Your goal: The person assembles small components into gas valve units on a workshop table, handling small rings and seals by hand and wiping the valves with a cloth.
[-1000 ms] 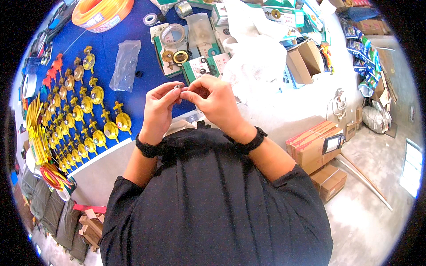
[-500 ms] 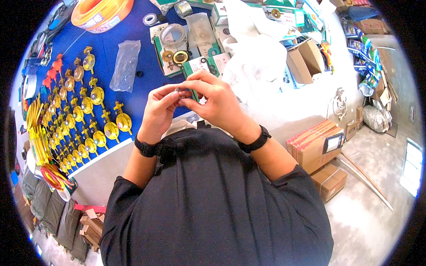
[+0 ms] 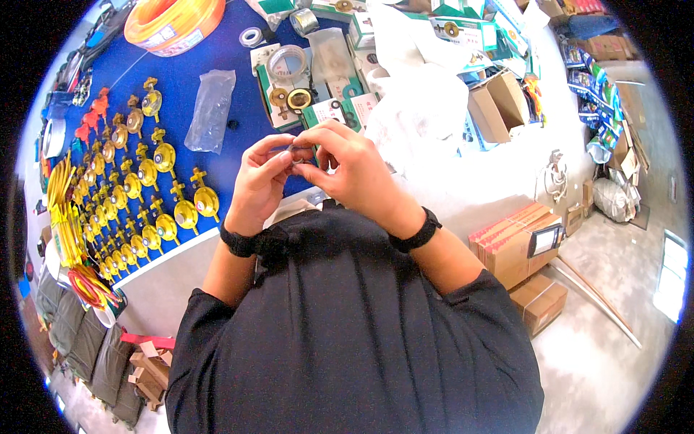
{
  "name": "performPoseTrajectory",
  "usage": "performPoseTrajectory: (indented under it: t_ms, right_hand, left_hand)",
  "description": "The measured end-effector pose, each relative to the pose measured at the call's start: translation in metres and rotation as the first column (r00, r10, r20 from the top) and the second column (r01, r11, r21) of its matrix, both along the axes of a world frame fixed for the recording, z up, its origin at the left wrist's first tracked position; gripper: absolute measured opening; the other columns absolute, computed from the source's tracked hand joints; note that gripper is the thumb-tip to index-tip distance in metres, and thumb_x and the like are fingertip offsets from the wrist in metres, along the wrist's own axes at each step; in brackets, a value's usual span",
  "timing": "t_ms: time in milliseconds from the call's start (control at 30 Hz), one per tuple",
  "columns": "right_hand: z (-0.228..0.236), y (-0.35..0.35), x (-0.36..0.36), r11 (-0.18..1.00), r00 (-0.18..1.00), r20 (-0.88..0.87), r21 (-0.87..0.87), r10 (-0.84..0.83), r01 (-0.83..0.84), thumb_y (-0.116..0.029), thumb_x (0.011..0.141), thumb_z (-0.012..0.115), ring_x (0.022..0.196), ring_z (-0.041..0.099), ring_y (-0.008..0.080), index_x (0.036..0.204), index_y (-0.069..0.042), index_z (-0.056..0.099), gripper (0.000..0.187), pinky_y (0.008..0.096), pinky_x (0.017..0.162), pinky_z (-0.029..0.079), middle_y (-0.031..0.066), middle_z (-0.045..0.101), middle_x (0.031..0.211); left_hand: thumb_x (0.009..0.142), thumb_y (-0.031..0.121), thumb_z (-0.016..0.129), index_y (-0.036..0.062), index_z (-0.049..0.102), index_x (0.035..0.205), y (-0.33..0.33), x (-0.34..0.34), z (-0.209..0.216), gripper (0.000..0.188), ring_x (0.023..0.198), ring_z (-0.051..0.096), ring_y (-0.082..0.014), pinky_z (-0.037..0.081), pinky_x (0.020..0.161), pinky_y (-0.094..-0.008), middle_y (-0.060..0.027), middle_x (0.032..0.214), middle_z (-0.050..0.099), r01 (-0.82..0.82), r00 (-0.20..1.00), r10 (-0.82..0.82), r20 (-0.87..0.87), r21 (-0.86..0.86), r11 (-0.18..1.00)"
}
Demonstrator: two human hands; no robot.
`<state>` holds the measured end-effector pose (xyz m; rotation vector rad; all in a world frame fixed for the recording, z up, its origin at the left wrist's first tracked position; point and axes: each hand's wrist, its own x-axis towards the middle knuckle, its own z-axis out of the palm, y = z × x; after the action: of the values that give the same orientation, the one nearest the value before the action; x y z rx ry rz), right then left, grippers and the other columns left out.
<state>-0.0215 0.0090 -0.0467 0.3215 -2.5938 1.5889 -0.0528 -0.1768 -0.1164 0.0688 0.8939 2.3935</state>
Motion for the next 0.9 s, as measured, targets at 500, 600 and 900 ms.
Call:
performPoseTrajectory:
  t_ms: [500, 600, 900]
  right_hand:
    - [0.034, -0.007, -0.02, 0.995, 0.934, -0.351, 0.085, 0.075, -0.049, -0.003, 0.082, 0.082, 0.08, 0.069, 0.0252, 0.096, -0.004, 0.075, 0.016, 0.034, 0.068, 0.057, 0.0082, 0.064, 0.094]
    - [0.039, -0.007, -0.025, 0.997, 0.935, -0.348, 0.026, 0.071, -0.067, -0.002, 0.082, 0.083, 0.08, 0.069, 0.0252, 0.095, -0.004, 0.074, 0.016, 0.0339, 0.067, 0.056, 0.0085, 0.064, 0.094]
    - [0.055, -0.008, -0.023, 0.986, 0.973, -0.223, -0.132, 0.066, -0.097, 0.0, 0.08, 0.084, 0.075, 0.065, 0.0203, 0.095, -0.003, 0.075, 0.018, 0.0298, 0.062, 0.052, 0.0084, 0.062, 0.092]
  left_hand:
    - [0.098, -0.001, 0.068, -0.0067, 0.068, 0.121, -0.008, -0.009, 0.051, 0.024, 0.099, 0.073, -0.0148, 0.055, 0.084, -0.0246, -0.0145, 0.102, 0.078, -0.263, 0.938, 0.209, -0.276, -0.176, 0.949]
    - [0.098, -0.002, 0.068, -0.0067, 0.068, 0.121, -0.01, -0.011, 0.059, 0.024, 0.099, 0.073, -0.0136, 0.055, 0.084, -0.0243, -0.0141, 0.102, 0.078, -0.284, 0.928, 0.218, -0.301, -0.196, 0.939]
    - [0.096, -0.005, 0.067, -0.0072, 0.063, 0.128, -0.013, -0.008, 0.077, 0.032, 0.096, 0.074, -0.0158, 0.057, 0.09, -0.0263, -0.0165, 0.101, 0.078, -0.306, 0.916, 0.232, -0.328, -0.195, 0.932]
